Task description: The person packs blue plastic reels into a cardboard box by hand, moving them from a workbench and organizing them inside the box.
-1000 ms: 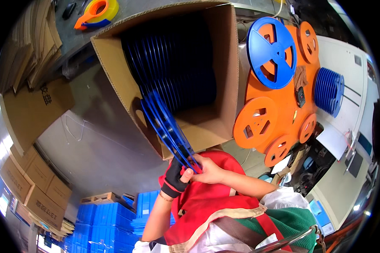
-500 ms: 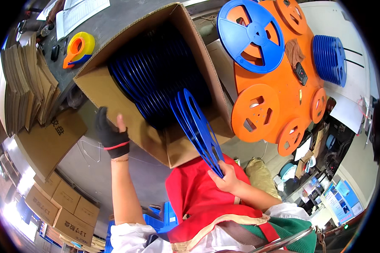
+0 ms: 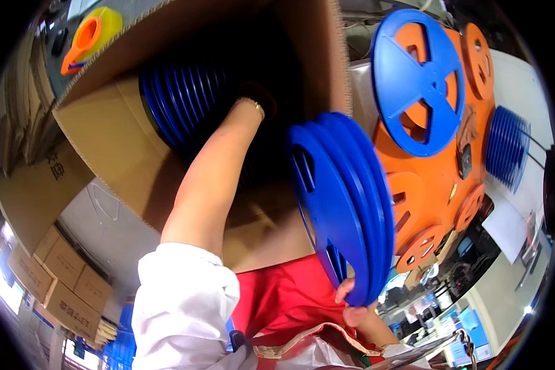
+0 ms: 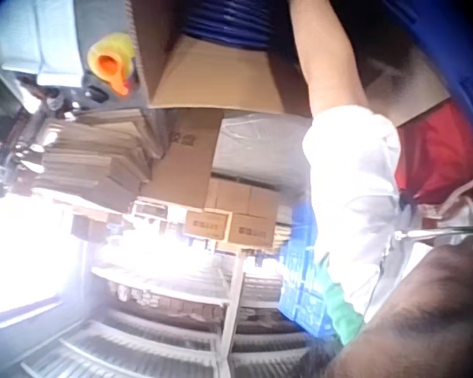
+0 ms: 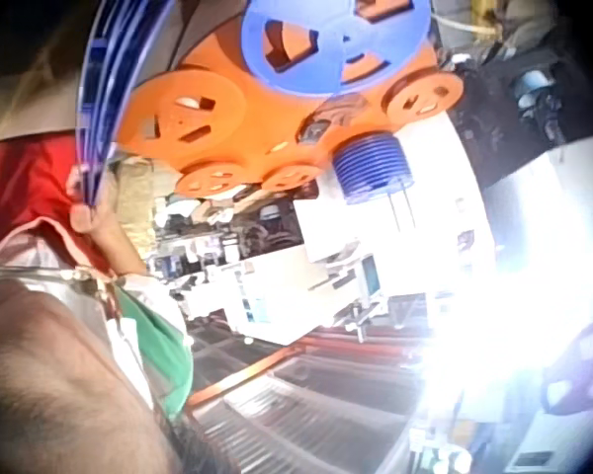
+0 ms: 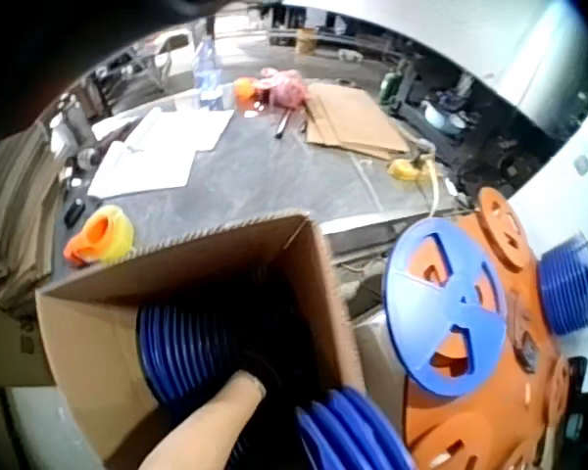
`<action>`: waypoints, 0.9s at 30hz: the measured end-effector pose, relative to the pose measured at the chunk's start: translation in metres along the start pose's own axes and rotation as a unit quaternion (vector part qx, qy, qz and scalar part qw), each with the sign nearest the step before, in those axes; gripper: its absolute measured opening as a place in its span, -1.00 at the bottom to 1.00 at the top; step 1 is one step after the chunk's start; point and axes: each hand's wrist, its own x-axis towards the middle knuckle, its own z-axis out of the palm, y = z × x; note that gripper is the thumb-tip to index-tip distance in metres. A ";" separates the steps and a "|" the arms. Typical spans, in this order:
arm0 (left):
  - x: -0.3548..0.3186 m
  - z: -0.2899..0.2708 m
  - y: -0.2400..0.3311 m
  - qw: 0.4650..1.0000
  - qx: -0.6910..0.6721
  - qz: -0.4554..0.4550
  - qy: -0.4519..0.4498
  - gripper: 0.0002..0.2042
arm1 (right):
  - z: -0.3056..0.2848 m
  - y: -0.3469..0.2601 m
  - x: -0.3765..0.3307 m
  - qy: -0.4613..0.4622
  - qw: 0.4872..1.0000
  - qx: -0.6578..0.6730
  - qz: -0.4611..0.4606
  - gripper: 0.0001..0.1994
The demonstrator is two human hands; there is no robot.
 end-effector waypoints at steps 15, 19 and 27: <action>-0.022 -0.047 -0.017 0.997 -0.037 -0.008 -0.065 -0.53 | 0.040 -0.018 0.105 0.225 0.959 -0.027 -0.172 -0.29; -0.032 -0.039 -0.015 1.000 -0.006 0.001 0.016 -0.54 | 0.043 -0.019 0.134 0.185 0.971 -0.056 -0.141 -0.28; -0.036 -0.035 -0.025 0.998 -0.061 -0.007 0.030 -0.57 | 0.050 -0.022 0.190 0.206 0.957 -0.115 -0.167 -0.24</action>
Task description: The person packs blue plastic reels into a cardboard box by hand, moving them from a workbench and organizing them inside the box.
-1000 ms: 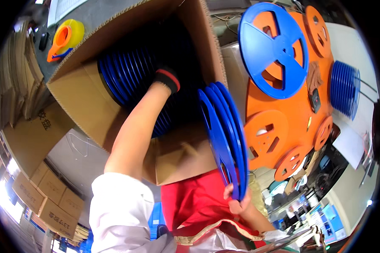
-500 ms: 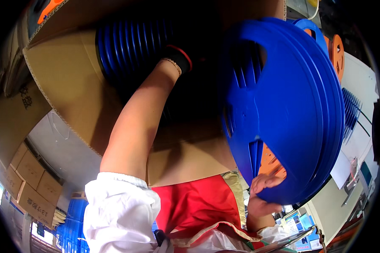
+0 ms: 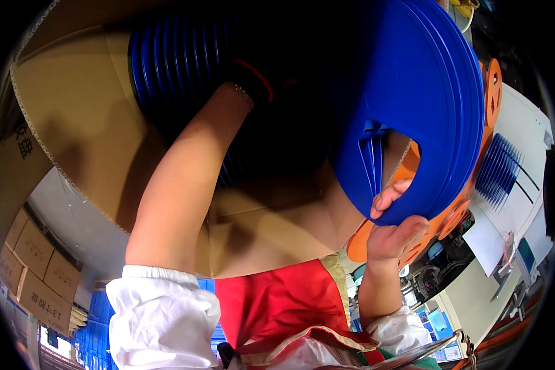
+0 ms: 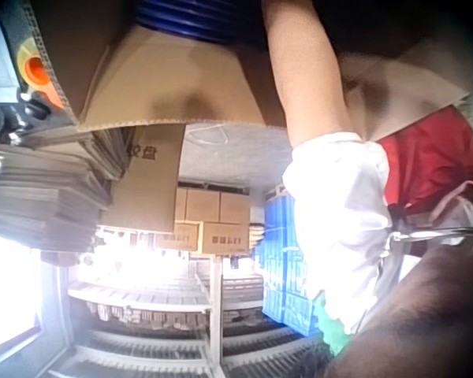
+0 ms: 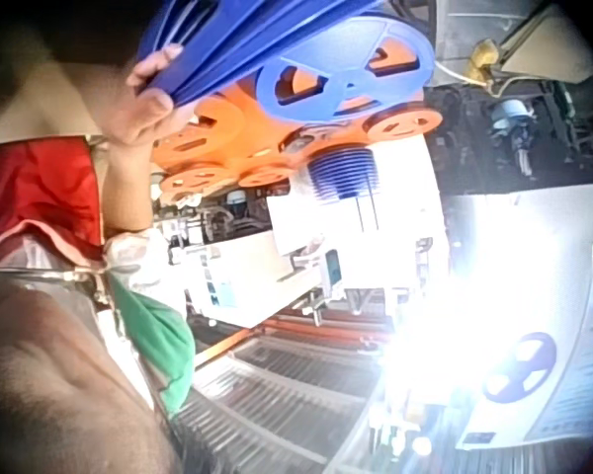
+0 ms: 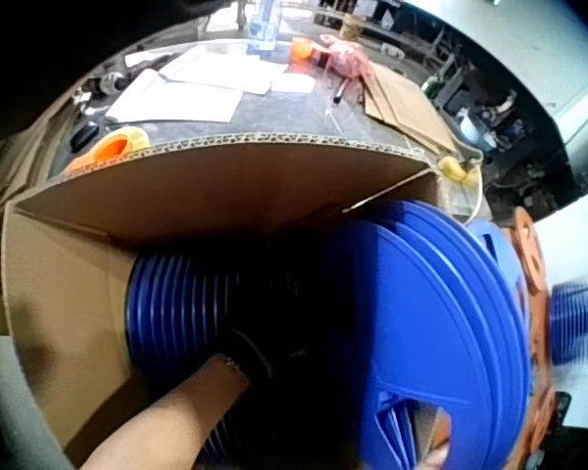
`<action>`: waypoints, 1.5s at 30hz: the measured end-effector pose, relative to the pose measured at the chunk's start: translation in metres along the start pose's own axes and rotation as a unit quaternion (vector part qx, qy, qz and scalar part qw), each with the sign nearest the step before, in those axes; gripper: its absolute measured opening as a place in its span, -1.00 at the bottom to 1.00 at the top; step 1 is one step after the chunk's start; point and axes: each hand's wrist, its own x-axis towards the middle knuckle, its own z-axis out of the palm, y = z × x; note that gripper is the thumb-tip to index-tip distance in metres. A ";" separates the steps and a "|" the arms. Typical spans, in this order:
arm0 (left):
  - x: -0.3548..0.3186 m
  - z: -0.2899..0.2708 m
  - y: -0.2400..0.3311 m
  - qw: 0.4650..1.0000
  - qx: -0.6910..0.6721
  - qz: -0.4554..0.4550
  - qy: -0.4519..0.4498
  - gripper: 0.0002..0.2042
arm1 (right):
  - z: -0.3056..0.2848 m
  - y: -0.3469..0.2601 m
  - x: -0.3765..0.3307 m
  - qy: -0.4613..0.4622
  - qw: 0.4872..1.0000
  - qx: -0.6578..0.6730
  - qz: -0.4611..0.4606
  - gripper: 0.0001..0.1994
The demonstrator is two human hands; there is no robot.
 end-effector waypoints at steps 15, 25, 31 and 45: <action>-0.008 0.012 0.001 0.994 0.089 0.013 0.058 -0.53 | 0.021 0.025 0.022 -0.030 0.998 0.017 -0.051 -0.33; -0.007 0.021 -0.002 0.995 0.064 0.011 0.078 -0.56 | 0.022 0.027 0.030 -0.034 0.984 -0.109 -0.138 -0.38; -0.006 0.026 -0.004 0.994 0.037 0.025 0.100 -0.52 | 0.017 0.025 0.024 -0.048 0.976 -0.147 -0.155 -0.40; -0.020 -0.025 -0.004 0.999 0.024 -0.016 0.021 -0.52 | 0.006 0.007 -0.009 -0.053 0.939 -0.238 -0.241 -0.60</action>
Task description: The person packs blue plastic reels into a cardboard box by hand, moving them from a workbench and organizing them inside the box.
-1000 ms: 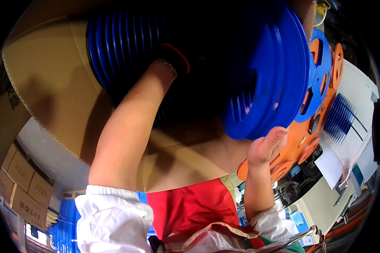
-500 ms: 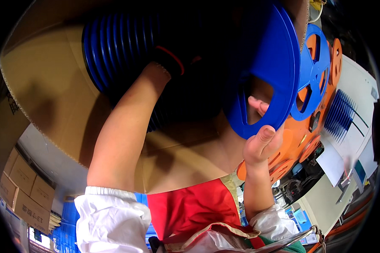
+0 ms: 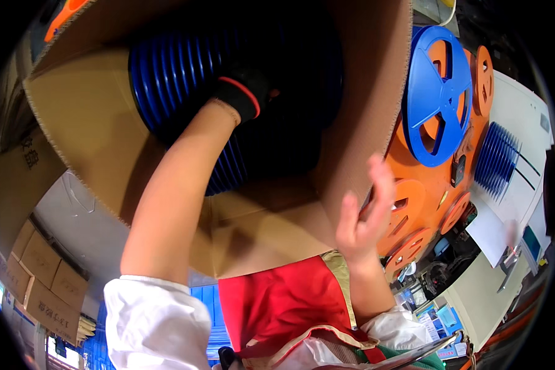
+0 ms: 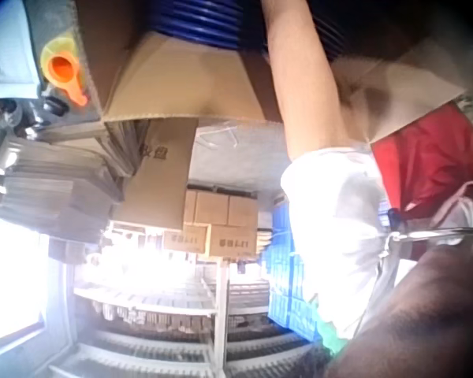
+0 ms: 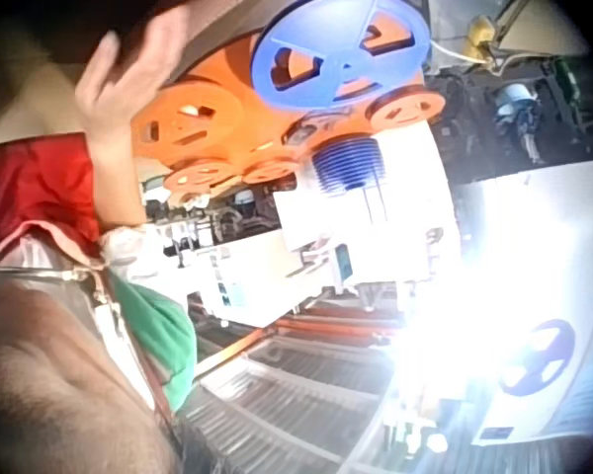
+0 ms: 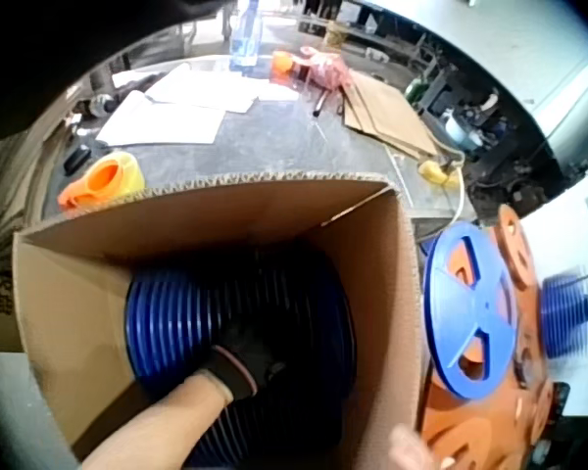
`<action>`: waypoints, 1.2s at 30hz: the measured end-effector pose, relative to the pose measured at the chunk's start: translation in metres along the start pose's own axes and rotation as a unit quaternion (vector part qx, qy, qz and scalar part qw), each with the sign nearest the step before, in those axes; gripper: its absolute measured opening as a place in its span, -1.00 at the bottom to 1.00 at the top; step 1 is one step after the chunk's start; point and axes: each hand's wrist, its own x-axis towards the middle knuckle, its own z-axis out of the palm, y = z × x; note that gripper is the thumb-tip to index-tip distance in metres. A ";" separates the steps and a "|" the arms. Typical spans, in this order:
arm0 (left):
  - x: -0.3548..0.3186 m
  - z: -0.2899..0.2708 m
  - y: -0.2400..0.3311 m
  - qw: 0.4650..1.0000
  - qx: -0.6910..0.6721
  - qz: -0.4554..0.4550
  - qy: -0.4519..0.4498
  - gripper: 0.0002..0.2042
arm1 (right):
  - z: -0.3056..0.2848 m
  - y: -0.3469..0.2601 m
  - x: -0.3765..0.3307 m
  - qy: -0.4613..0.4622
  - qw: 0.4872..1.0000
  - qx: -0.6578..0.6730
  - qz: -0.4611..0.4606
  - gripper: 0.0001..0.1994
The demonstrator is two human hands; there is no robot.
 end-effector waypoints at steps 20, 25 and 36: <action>-0.082 -0.223 -0.073 0.951 0.245 -0.186 0.007 -0.68 | 0.026 0.014 -0.186 -0.195 0.957 0.090 0.196 -0.65; -0.162 -0.233 -0.028 0.946 0.240 -0.218 0.024 -0.74 | 0.095 0.058 -0.080 -0.029 0.986 0.030 0.160 -0.66; -0.405 -0.207 0.079 0.841 0.195 -0.505 0.012 -0.78 | 0.200 -0.046 -0.026 0.057 0.997 0.046 0.019 -0.65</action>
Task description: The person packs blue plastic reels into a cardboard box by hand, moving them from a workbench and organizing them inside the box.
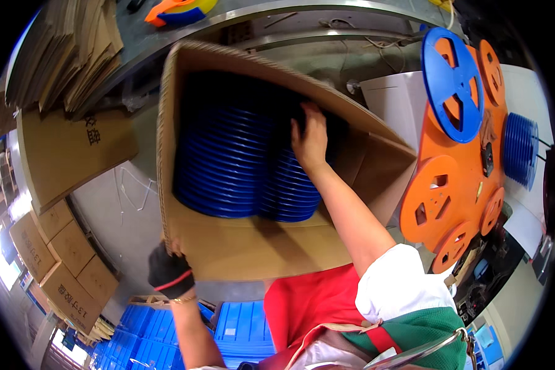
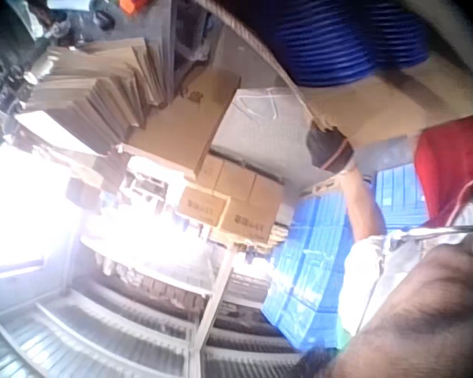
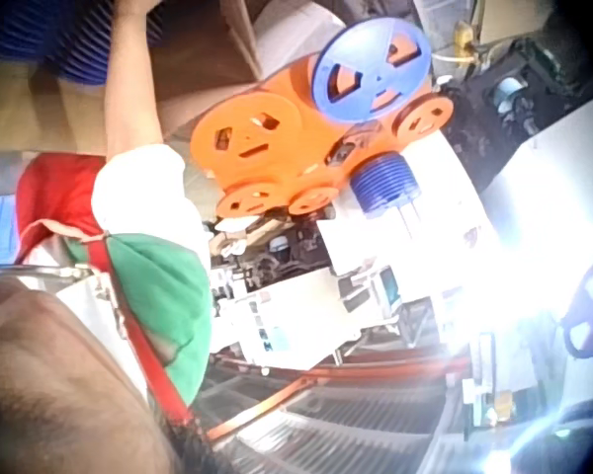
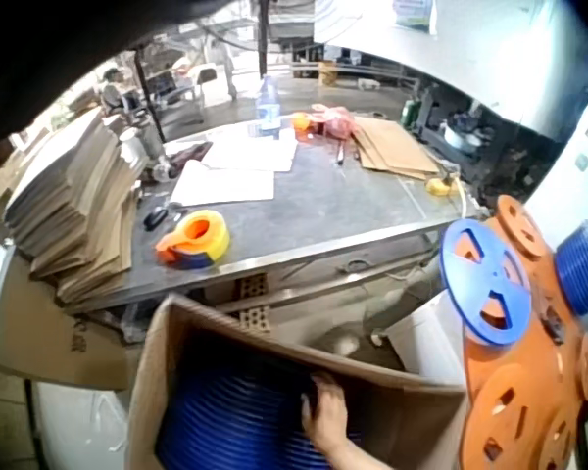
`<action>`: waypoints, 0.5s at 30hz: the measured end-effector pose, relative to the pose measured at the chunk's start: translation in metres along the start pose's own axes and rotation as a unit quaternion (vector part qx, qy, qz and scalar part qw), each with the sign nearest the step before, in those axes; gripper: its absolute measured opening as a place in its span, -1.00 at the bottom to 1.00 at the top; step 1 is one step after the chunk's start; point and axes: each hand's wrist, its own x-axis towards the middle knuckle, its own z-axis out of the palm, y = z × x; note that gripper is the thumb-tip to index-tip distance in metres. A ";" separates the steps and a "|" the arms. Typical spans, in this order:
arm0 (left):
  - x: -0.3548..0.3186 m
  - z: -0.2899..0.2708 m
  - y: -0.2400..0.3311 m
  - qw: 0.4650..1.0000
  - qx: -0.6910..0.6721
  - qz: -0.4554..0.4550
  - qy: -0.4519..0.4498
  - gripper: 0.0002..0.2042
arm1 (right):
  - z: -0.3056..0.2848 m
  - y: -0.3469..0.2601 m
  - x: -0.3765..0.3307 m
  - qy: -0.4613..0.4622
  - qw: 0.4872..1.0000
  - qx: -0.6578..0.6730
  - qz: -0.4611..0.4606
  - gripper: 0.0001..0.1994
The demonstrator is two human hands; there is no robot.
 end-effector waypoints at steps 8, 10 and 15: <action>-0.141 0.150 -0.115 0.940 -0.113 -0.219 -0.235 -0.67 | 0.138 -0.047 -0.046 -0.312 0.931 -0.144 -0.125 -0.79; -0.173 0.154 -0.130 0.914 -0.265 -0.286 -0.112 -0.67 | 0.156 -0.056 -0.081 -0.349 0.921 -0.123 -0.124 -0.80; -0.112 0.120 -0.093 0.959 -0.242 -0.131 0.068 -0.58 | 0.169 -0.058 -0.122 -0.295 0.933 -0.135 -0.156 -0.76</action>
